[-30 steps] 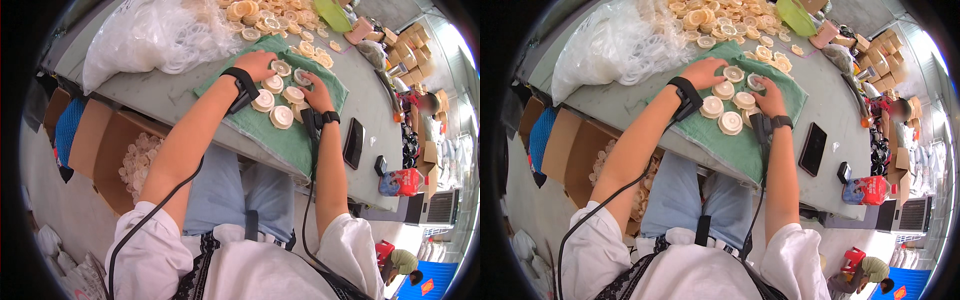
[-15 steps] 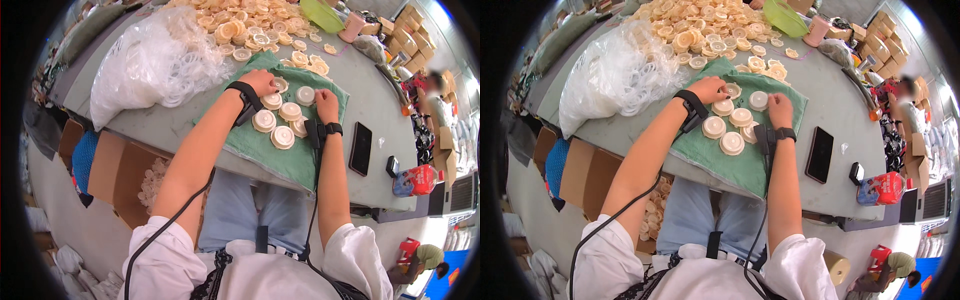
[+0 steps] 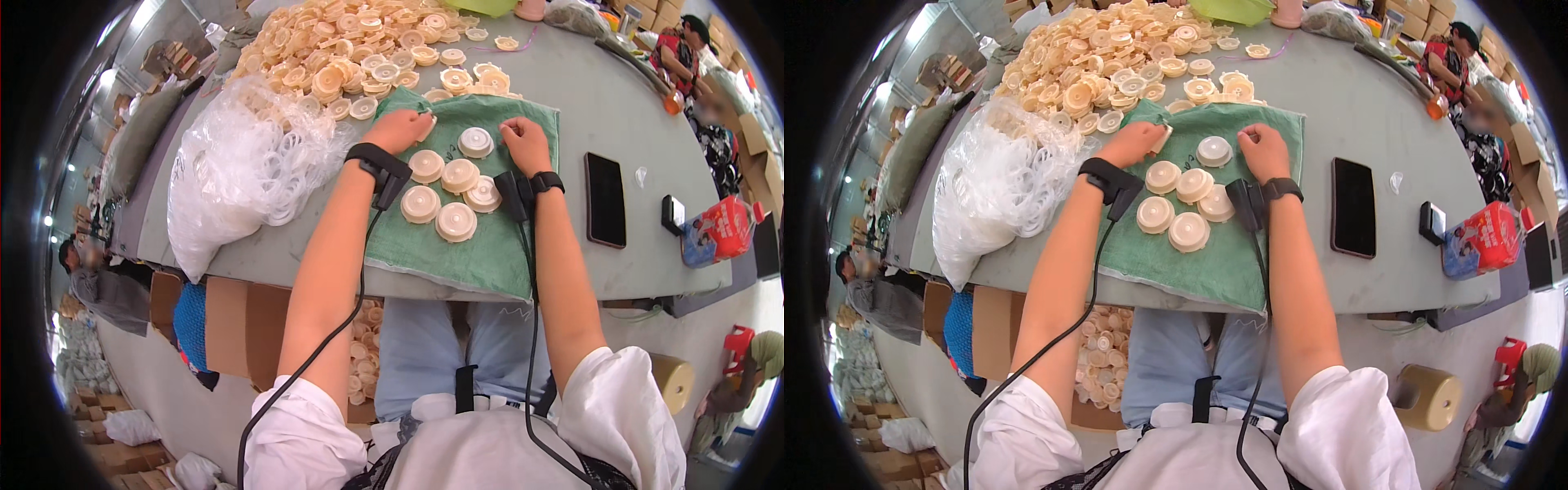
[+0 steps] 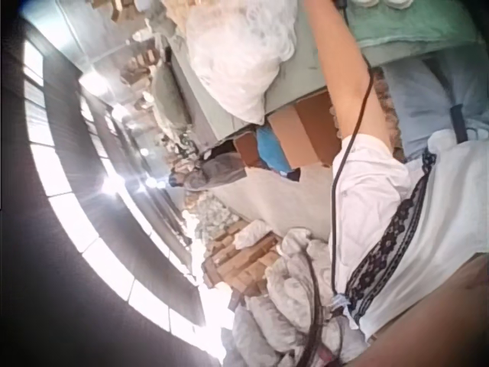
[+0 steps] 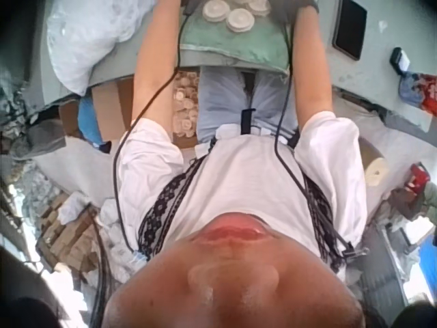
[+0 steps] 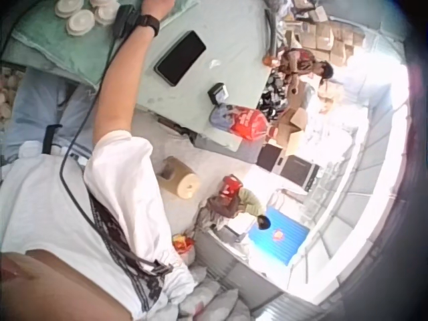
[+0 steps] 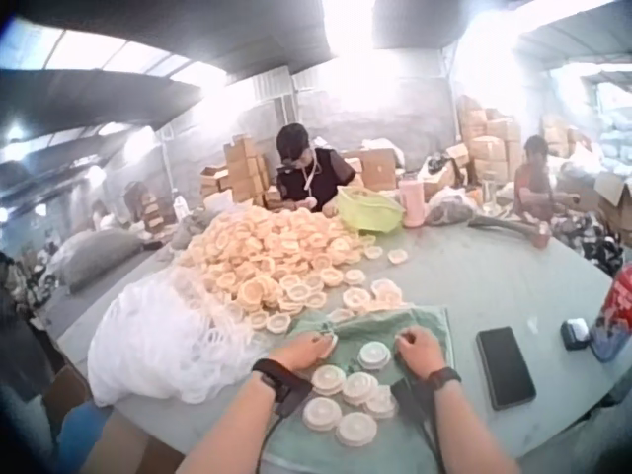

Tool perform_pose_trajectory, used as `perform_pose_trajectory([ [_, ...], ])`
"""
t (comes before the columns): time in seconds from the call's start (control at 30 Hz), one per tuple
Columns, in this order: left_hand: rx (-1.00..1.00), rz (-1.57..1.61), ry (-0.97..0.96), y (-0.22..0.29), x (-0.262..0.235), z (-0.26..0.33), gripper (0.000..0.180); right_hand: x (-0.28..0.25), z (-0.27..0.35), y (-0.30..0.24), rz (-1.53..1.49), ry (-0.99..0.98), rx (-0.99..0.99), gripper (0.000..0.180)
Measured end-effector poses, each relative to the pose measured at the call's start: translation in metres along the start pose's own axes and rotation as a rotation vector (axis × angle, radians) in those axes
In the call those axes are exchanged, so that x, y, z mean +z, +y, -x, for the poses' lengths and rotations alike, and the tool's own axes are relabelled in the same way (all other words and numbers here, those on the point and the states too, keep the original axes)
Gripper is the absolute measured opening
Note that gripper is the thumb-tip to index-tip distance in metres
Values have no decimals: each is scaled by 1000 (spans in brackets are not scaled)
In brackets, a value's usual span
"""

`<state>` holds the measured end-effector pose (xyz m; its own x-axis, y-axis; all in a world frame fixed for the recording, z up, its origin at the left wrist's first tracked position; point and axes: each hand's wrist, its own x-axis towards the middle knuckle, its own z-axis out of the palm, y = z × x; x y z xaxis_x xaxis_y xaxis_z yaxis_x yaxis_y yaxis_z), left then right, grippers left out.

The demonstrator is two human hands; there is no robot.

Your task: Assembling plastic parts by manually inserting white sealing rings into circular beige bases.

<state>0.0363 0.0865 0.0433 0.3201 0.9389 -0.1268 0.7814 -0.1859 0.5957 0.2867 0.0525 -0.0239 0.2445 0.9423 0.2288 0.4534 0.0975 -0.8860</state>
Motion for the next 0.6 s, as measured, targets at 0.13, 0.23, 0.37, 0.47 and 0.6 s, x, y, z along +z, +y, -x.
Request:
perform_pose_trajectory([
  [0.13,-89,279,-122,-25,-8,8,36,-10,5,-21,-103,-245,-1,25],
  [0.23,-146,277,-23,-41,-2,14,35,-21,11,-43,10,-514,-88,30],
  [0.37,-169,253,58,-44,6,19,28,-16,29,-53,93,-645,-166,37],
  [0.47,-170,148,92,-38,8,26,26,-12,29,-61,77,-731,-3,43],
  [0.6,-92,163,333,-45,13,40,24,0,36,-61,123,-658,-94,40],
])
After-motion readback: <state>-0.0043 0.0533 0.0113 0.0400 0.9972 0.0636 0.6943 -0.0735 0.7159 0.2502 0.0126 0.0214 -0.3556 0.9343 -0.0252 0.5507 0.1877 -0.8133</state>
